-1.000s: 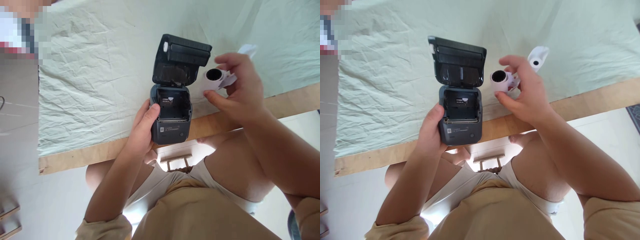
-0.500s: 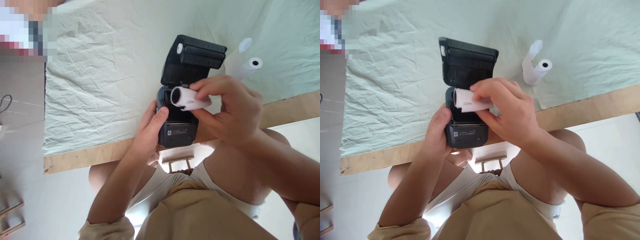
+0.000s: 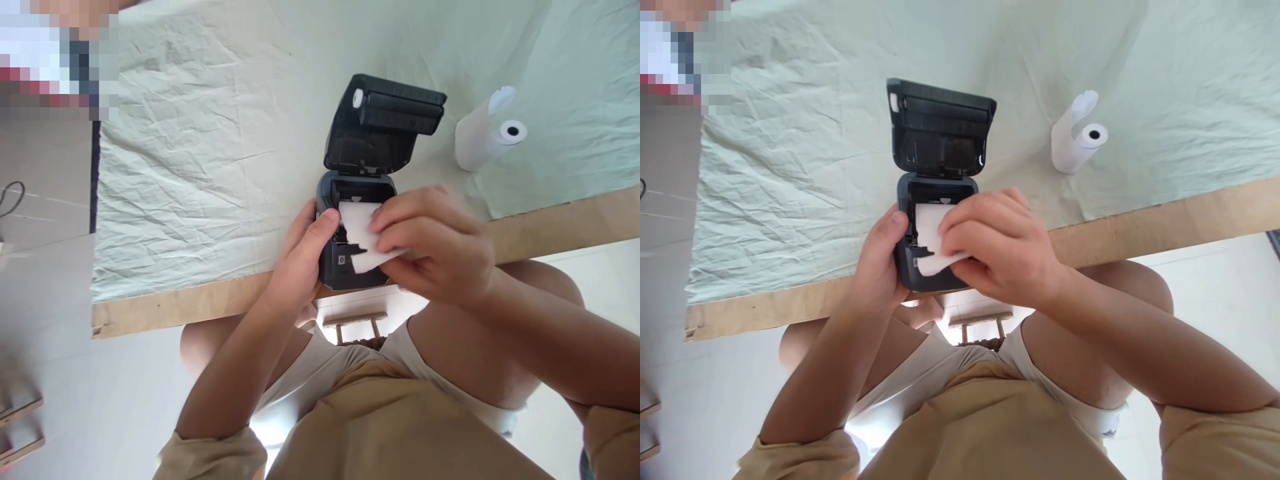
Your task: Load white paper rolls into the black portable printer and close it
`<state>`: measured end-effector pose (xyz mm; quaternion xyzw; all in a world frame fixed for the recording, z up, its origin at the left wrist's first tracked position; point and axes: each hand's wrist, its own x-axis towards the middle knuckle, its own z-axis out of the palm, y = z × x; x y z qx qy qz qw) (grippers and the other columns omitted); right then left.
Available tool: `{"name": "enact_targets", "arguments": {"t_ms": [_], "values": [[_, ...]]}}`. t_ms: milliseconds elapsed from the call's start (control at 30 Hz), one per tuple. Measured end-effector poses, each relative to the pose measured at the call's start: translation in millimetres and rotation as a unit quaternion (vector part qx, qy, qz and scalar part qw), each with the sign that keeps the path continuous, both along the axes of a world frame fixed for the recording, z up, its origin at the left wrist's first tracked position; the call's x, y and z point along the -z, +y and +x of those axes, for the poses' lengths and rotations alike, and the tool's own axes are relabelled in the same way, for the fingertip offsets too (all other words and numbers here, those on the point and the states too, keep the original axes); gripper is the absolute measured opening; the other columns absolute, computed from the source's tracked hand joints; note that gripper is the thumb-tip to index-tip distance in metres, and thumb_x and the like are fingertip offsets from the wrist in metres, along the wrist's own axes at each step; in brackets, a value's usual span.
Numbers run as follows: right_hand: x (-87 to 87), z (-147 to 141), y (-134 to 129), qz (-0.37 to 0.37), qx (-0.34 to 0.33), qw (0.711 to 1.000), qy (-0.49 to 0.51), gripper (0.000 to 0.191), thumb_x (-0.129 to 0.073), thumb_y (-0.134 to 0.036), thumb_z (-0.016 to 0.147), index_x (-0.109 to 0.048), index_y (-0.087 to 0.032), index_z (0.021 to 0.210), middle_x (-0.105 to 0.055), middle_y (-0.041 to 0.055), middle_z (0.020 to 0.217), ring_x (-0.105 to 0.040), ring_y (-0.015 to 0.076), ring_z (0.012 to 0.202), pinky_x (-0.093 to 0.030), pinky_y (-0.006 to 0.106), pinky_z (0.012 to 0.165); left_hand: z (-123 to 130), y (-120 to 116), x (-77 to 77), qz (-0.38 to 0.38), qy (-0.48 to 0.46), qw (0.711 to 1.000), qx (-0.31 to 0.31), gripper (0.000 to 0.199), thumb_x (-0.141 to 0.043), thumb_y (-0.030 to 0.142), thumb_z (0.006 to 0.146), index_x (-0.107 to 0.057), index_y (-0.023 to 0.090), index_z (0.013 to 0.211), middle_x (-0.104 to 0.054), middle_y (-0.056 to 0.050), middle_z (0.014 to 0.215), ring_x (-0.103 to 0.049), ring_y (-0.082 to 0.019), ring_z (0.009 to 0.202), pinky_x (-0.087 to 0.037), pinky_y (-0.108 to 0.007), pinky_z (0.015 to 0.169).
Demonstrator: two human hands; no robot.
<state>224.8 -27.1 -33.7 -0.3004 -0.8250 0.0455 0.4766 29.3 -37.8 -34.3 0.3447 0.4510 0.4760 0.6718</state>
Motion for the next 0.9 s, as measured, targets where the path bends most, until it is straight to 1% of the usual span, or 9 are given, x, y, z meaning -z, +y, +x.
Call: {"name": "enact_targets", "arguments": {"t_ms": [133, 233, 300, 400, 500, 567, 633, 767, 900], "values": [[7.4, -3, -6, 0.018, -0.01, 0.999, -0.048, 0.011, -0.07, -0.021, 0.108, -0.063, -0.027, 0.101, -0.083, -0.0025, 0.103, -0.079, 0.0169, 0.093, -0.048, 0.042, 0.081, -4, 2, 2.5, 0.023, 0.014, 1.0, 0.008, 0.047, -0.087, 0.062, 0.094, -0.071, 0.026, 0.119, -0.08, -0.004, 0.107, -0.081, -0.029, 0.113, -0.069, -0.036, 0.088], [9.9, -2, -5, 0.025, -0.03, 0.998, -0.049, 0.013, -0.064, -0.037, 0.115, -0.065, -0.027, 0.106, -0.083, -0.0009, 0.104, -0.079, 0.0179, 0.098, -0.05, 0.043, 0.084, -6, 1, 1.6, 0.039, 0.012, 0.999, 0.015, 0.05, -0.096, 0.046, 0.089, -0.071, 0.029, 0.128, -0.08, -0.001, 0.114, -0.079, -0.022, 0.105, -0.067, -0.031, 0.086], [10.4, 1, -3, 0.035, -0.032, 0.999, -0.005, 0.014, -0.062, -0.04, 0.113, -0.065, -0.028, 0.108, -0.081, -0.0009, 0.1, -0.079, 0.0188, 0.094, -0.052, 0.043, 0.08, -7, 0, 0.4, 0.035, 0.008, 0.999, 0.016, 0.049, -0.096, 0.034, 0.086, -0.072, 0.029, 0.127, -0.081, 0.0, 0.113, -0.078, -0.021, 0.1, -0.067, -0.029, 0.084], [12.3, 9, 5, 0.016, 0.033, 0.996, 0.085, 0.007, -0.063, -0.036, 0.105, -0.063, -0.032, 0.111, -0.076, 0.001, 0.096, -0.075, 0.0231, 0.089, -0.056, 0.045, 0.077, -6, -1, -0.6, 0.024, 0.017, 1.0, 0.002, 0.05, -0.095, 0.031, 0.083, -0.073, 0.03, 0.129, -0.082, -0.002, 0.113, -0.079, -0.024, 0.099, -0.066, -0.031, 0.08], [16.1, 19, 15, -0.059, 0.109, 0.984, 0.127, 0.027, -0.062, -0.042, 0.103, -0.06, -0.037, 0.13, -0.076, 0.0075, 0.126, -0.077, 0.03, 0.11, -0.062, 0.05, 0.086, -6, -1, -0.1, 0.03, 0.028, 0.999, 0.0, 0.059, -0.1, 0.036, 0.078, -0.074, 0.029, 0.13, -0.083, -0.005, 0.12, -0.081, -0.029, 0.107, -0.066, -0.035, 0.085], [17.7, 24, 21, -0.119, 0.092, 0.982, 0.112, 0.048, -0.063, -0.046, 0.103, -0.052, -0.041, 0.149, -0.065, 0.0091, 0.159, -0.073, 0.0337, 0.135, -0.063, 0.054, 0.101, -6, 0, 0.2, 0.031, 0.029, 0.999, 0.003, 0.062, -0.103, 0.038, 0.074, -0.075, 0.028, 0.129, -0.083, -0.006, 0.121, -0.08, -0.03, 0.109, -0.066, -0.036, 0.087], [17.7, 27, 24, -0.154, 0.057, 0.982, 0.094, 0.062, -0.062, -0.049, 0.105, -0.041, -0.045, 0.162, -0.055, 0.0068, 0.174, -0.065, 0.0342, 0.153, -0.061, 0.056, 0.115, -6, 1, -0.1, 0.026, 0.033, 0.999, 0.002, 0.061, -0.104, 0.037, 0.073, -0.076, 0.028, 0.126, -0.083, -0.005, 0.119, -0.08, -0.03, 0.107, -0.067, -0.036, 0.085], [17.7, 28, 23, -0.163, 0.023, 0.98, 0.108, 0.055, -0.049, -0.059, 0.111, -0.043, -0.044, 0.164, -0.062, 0.0062, 0.166, -0.066, 0.0323, 0.153, -0.061, 0.056, 0.119, -7, 1, -2.1, 0.022, 0.042, 0.999, -0.001, 0.055, -0.103, 0.04, 0.078, -0.078, 0.029, 0.125, -0.083, -0.005, 0.117, -0.08, -0.029, 0.105, -0.069, -0.035, 0.083], [26.0, 24, 17, -0.181, -0.029, 0.981, 0.067, 0.054, -0.056, -0.057, 0.113, -0.051, -0.032, 0.16, -0.066, 0.0143, 0.158, -0.067, 0.033, 0.149, -0.061, 0.057, 0.123, -8, 2, -2.8, 0.015, 0.019, 1.0, 0.015, 0.06, -0.106, 0.033, 0.073, -0.078, 0.028, 0.126, -0.084, -0.005, 0.118, -0.081, -0.03, 0.109, -0.07, -0.036, 0.086]]}}
